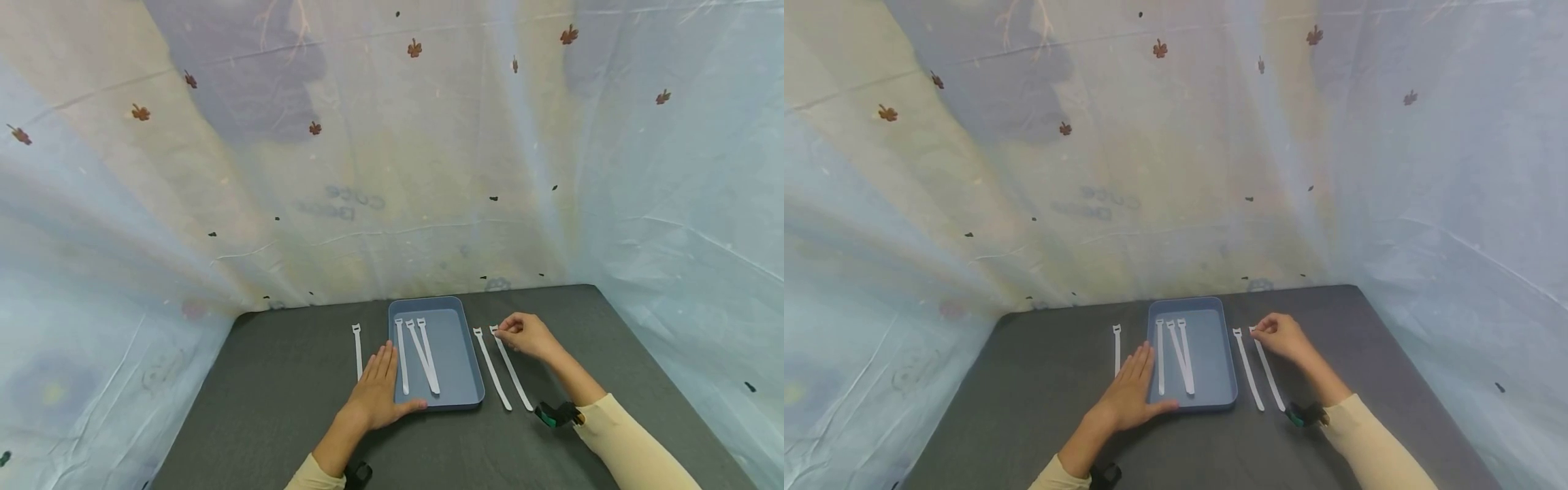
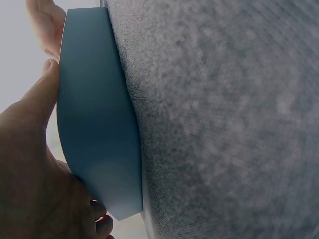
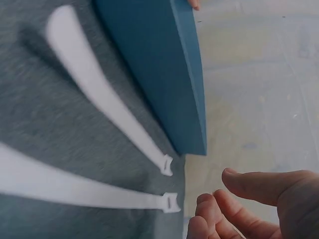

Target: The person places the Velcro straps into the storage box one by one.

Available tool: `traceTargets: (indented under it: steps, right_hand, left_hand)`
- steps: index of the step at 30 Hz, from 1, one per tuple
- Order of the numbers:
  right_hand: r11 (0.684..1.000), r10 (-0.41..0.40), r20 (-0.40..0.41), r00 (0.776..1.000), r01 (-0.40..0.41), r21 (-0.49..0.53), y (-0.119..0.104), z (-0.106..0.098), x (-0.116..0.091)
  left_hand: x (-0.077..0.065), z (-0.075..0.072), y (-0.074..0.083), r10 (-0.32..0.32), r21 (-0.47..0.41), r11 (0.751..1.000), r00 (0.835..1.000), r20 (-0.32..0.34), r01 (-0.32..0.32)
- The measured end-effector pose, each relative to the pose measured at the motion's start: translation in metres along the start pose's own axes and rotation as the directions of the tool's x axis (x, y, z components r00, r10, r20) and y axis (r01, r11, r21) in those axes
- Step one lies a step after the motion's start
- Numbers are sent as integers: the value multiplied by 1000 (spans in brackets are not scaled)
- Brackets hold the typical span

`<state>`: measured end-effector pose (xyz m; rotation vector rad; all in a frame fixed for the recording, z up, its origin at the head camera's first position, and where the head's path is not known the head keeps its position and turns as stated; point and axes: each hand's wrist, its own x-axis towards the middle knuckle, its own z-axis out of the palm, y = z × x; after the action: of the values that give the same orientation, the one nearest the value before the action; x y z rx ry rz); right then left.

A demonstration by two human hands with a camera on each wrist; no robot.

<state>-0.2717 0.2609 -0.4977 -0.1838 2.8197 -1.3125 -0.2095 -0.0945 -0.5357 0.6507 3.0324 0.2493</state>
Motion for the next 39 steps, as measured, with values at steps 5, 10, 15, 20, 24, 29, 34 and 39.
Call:
traceTargets:
  steps: [5,10,15,20,24,29,34,39]
  right_hand:
    - [999,18,-7,1000,-19,-32,13,2,-3]
    - [998,37,0,999,-37,-57,24,5,-5]
    - [995,53,0,999,-53,-86,29,9,-7]
    - [992,58,-18,998,-59,-110,30,12,-7]
    - [989,70,-21,997,-72,-130,32,12,-5]
    - [986,100,-11,995,-100,-136,34,14,-4]
    - [986,102,-14,995,-103,-128,32,16,-4]
    - [987,98,-28,995,-101,-127,31,17,-4]
  left_hand:
    - [1,1,-1,-4,3,1000,1000,2,4]
    - [2,2,-2,-6,-3,1000,1000,1,6]
    - [2,3,-2,-6,4,1000,1000,-1,6]
    - [2,4,-1,-8,10,1000,1000,-3,8]
    - [2,4,-1,-13,4,1000,1000,5,13]
    - [2,2,0,-11,5,1000,1000,11,11]
    - [2,1,0,-15,4,1000,1000,18,15]
    - [1,1,1,-12,9,1000,1000,17,12]
